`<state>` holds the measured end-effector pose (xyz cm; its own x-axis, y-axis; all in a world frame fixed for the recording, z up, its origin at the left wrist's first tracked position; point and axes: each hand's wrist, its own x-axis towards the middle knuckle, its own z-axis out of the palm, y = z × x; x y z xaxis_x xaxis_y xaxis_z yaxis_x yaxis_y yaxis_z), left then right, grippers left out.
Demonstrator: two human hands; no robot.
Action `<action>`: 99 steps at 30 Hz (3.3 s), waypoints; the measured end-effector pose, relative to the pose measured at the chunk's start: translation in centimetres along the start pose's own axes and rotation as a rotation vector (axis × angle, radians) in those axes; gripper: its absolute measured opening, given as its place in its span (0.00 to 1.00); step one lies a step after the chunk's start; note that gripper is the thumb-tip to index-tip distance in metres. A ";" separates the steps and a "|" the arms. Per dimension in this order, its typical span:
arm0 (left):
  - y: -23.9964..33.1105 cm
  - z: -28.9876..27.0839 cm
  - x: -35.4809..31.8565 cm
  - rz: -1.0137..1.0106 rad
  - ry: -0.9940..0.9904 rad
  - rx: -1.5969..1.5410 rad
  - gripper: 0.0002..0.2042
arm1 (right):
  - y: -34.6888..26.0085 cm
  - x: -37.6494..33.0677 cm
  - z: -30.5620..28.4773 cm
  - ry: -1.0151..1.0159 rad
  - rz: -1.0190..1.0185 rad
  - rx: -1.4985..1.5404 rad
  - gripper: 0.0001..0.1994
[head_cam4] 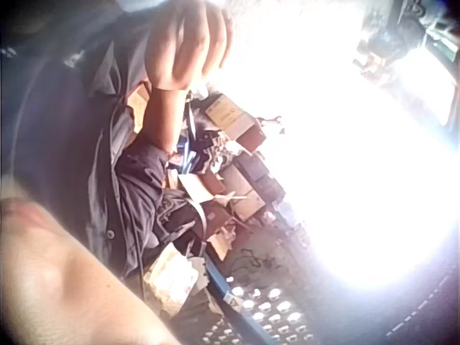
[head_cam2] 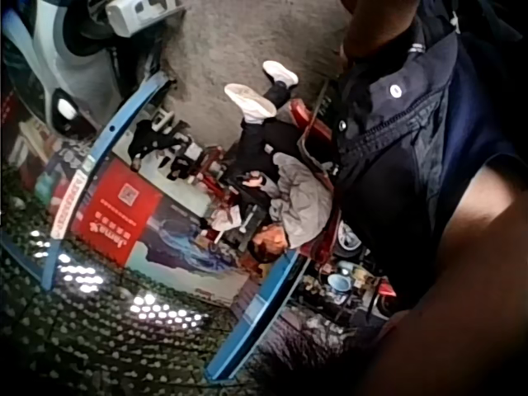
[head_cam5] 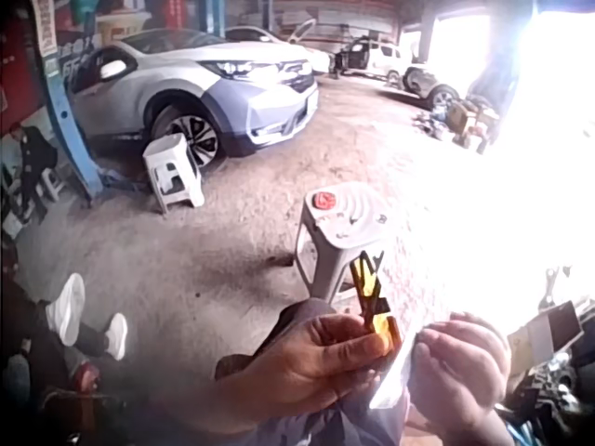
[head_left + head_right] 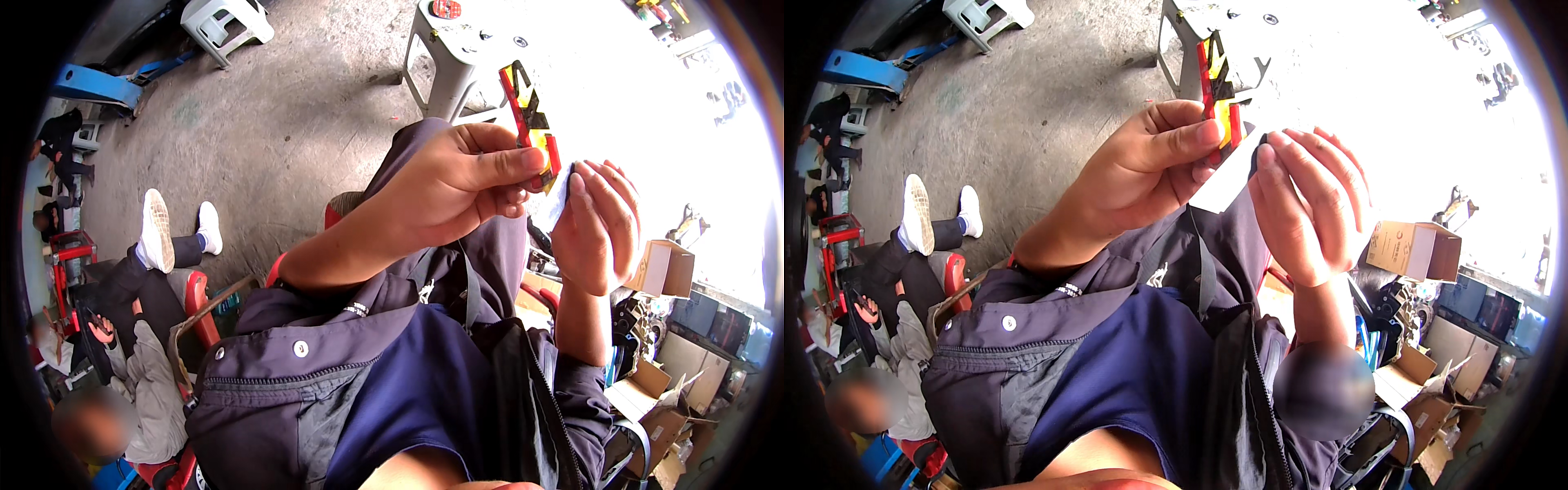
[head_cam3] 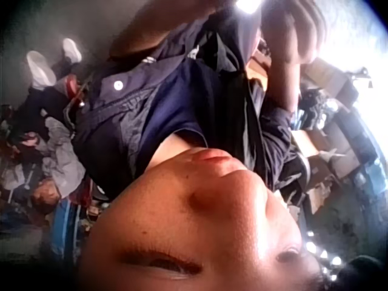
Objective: The person sits with legs crossed and uses a small black tool to scrape or clean a red and yellow plastic component held in their left hand. They repeatedly scrape the surface of the object and occasionally place the tool on a nearby stool.
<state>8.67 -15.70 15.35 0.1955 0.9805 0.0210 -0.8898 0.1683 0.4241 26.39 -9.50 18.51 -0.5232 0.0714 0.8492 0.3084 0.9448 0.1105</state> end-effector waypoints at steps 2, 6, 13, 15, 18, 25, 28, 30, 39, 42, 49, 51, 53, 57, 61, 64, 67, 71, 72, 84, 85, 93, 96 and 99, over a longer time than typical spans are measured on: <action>0.0 0.0 -0.1 0.018 0.001 0.009 0.07 | 0.0 0.0 -0.1 -0.003 -0.017 0.002 0.14; -0.1 0.1 -0.1 0.040 -0.007 0.017 0.07 | -0.1 0.3 -0.2 -0.030 -0.035 0.000 0.14; 0.1 0.5 -0.3 0.103 0.017 0.121 0.06 | -0.1 0.0 -0.1 -0.030 -0.020 -0.016 0.14; 0.2 0.6 -0.5 0.162 0.038 0.186 0.05 | -0.2 0.1 0.1 -0.030 -0.014 -0.014 0.14; 0.5 0.3 -0.5 0.199 0.021 0.287 0.05 | -0.4 0.2 0.4 -0.032 0.016 -0.024 0.14; 0.5 0.1 -0.3 0.177 0.062 0.262 0.05 | -0.7 0.1 0.9 -0.058 0.097 -0.020 0.15; 0.2 0.4 -0.5 0.212 0.061 0.253 0.05 | -0.7 0.0 1.0 -0.016 0.084 0.001 0.15; 0.4 0.5 -0.4 0.191 0.105 0.275 0.05 | -0.7 -0.2 0.7 -0.012 0.065 0.003 0.15; 0.7 0.7 -0.6 0.170 0.091 0.364 0.04 | -0.7 0.4 0.1 -0.067 0.041 0.039 0.15; 0.7 0.7 -0.6 0.168 0.077 0.386 0.03 | -0.8 0.6 -0.1 -0.075 0.049 0.040 0.13; 0.2 0.4 -0.5 0.182 0.028 0.344 0.02 | 0.2 -0.6 0.7 -0.067 0.132 0.088 0.11; 0.2 0.1 -0.5 0.169 0.026 0.385 0.03 | -0.1 -0.4 0.4 -0.066 0.145 0.107 0.11; 0.2 -0.1 -0.5 0.164 0.044 0.435 0.04 | -0.5 -0.3 0.5 -0.038 0.145 0.108 0.12; 0.5 0.3 -0.5 0.162 0.125 0.506 0.04 | -0.8 0.1 0.5 -0.043 0.119 0.129 0.12; 0.4 0.1 -0.3 0.189 0.068 0.487 0.05 | -0.7 0.1 0.1 -0.056 0.112 0.141 0.13; 0.5 0.3 -0.5 0.191 0.063 0.478 0.05 | -0.8 0.2 0.0 -0.063 0.100 0.130 0.13; 0.5 0.0 -0.4 0.170 0.032 0.433 0.06 | -0.6 0.4 0.3 -0.081 0.115 0.104 0.12; 0.8 0.5 -0.8 0.166 0.037 0.408 0.06 | 0.1 -0.4 0.9 -0.105 0.139 0.092 0.11; 1.0 0.6 -0.8 0.168 0.051 0.429 0.07 | 0.0 -0.5 0.8 -0.102 0.157 0.107 0.11; 0.9 0.4 -0.7 0.212 0.049 0.481 0.07 | -1.1 0.2 0.1 -0.054 0.146 0.137 0.12; 1.0 0.3 -0.7 0.199 0.055 0.475 0.07 | -1.1 0.1 0.1 -0.053 0.148 0.134 0.12; 0.6 0.1 -0.6 0.223 -0.007 0.448 0.06 | -1.2 0.5 -0.5 -0.103 0.064 0.093 0.12; 0.5 -0.2 -0.5 0.196 -0.042 0.335 0.06 | -1.6 0.8 -1.2 -0.140 0.005 0.040 0.11; 0.4 -0.5 -0.5 0.152 -0.099 0.253 0.06 | -1.6 1.2 -1.5 -0.146 -0.041 0.018 0.11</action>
<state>8.05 -16.03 15.06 0.1181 0.9758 0.1840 -0.7834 -0.0224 0.6212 26.51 -11.40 20.14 -0.6454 0.0775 0.7599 0.2713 0.9532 0.1332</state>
